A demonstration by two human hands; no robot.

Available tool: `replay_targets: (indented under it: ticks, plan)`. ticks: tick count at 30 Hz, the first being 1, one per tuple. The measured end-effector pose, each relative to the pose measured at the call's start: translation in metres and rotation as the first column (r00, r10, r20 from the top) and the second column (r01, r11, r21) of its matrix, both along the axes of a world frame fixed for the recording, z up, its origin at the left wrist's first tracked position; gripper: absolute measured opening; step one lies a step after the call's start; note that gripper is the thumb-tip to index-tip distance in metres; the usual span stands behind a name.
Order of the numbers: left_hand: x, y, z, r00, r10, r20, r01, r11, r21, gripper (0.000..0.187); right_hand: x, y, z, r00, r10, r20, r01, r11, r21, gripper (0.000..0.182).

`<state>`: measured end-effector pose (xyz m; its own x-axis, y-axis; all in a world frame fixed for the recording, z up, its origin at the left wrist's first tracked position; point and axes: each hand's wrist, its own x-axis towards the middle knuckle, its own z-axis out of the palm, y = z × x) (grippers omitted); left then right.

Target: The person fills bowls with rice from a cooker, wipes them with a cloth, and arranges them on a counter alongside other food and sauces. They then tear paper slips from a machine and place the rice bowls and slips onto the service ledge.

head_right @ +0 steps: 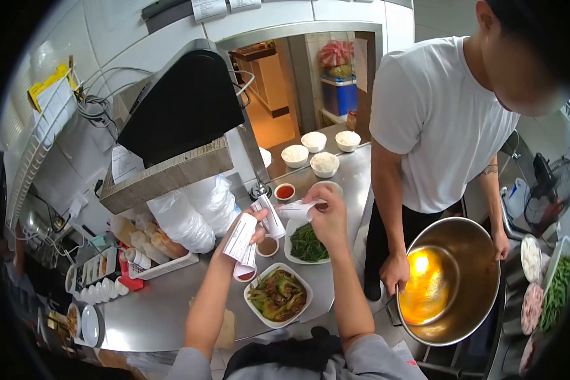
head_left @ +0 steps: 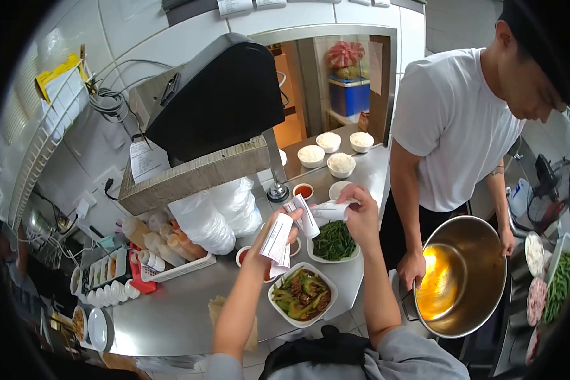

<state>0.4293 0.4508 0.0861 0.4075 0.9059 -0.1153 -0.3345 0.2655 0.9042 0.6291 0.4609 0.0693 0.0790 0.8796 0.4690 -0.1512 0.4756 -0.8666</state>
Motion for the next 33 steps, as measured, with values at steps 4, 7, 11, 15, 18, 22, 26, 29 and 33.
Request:
replay_targets:
  ticks: [4,7,11,15,18,22,26,29,33]
  plan:
    - [-0.015,-0.007,0.009,0.982,0.046,-0.185,-0.043,0.999,0.02,0.022,-0.027,-0.016,0.012,0.875,-0.401,0.27,0.367,0.915,0.169,0.025]
    - [-0.032,-0.01,0.015,0.99,-0.044,-0.134,0.058,0.993,0.107,0.016,-0.049,-0.029,0.012,0.911,-0.386,0.146,0.344,0.905,0.249,0.024]
    - [-0.051,-0.018,0.008,0.949,0.024,-0.314,0.132,0.876,0.464,0.02,-0.07,-0.036,-0.006,0.899,-0.427,0.101,0.369,0.86,0.353,0.026]
    - [-0.058,-0.022,0.004,0.931,-0.008,-0.364,0.186,0.87,0.457,0.021,-0.078,-0.055,-0.01,0.977,-0.214,-0.009,0.21,0.951,0.229,0.029]
    - [-0.056,-0.018,0.0,0.919,-0.001,-0.394,0.19,0.876,0.443,0.02,-0.073,-0.074,-0.001,0.983,-0.18,-0.026,0.178,0.982,-0.067,0.031]
    - [-0.044,-0.006,-0.009,0.93,-0.071,-0.36,0.226,0.884,0.409,0.021,-0.07,-0.088,0.004,0.978,-0.176,-0.109,0.167,0.982,-0.085,0.024]
    - [-0.034,-0.007,-0.001,0.944,-0.178,-0.279,0.268,0.905,0.33,0.019,-0.069,-0.095,0.002,0.967,-0.242,0.083,0.252,0.956,-0.149,0.02]
    - [-0.028,-0.006,-0.003,0.957,-0.231,-0.175,0.265,0.943,0.2,0.02,-0.075,-0.092,0.007,0.909,-0.376,0.181,0.393,0.917,-0.069,0.014]
    - [-0.024,-0.005,-0.011,0.973,-0.089,-0.212,0.15,0.944,0.293,0.02,-0.098,-0.097,0.021,0.29,-0.863,0.414,0.8,0.456,0.39,0.023]
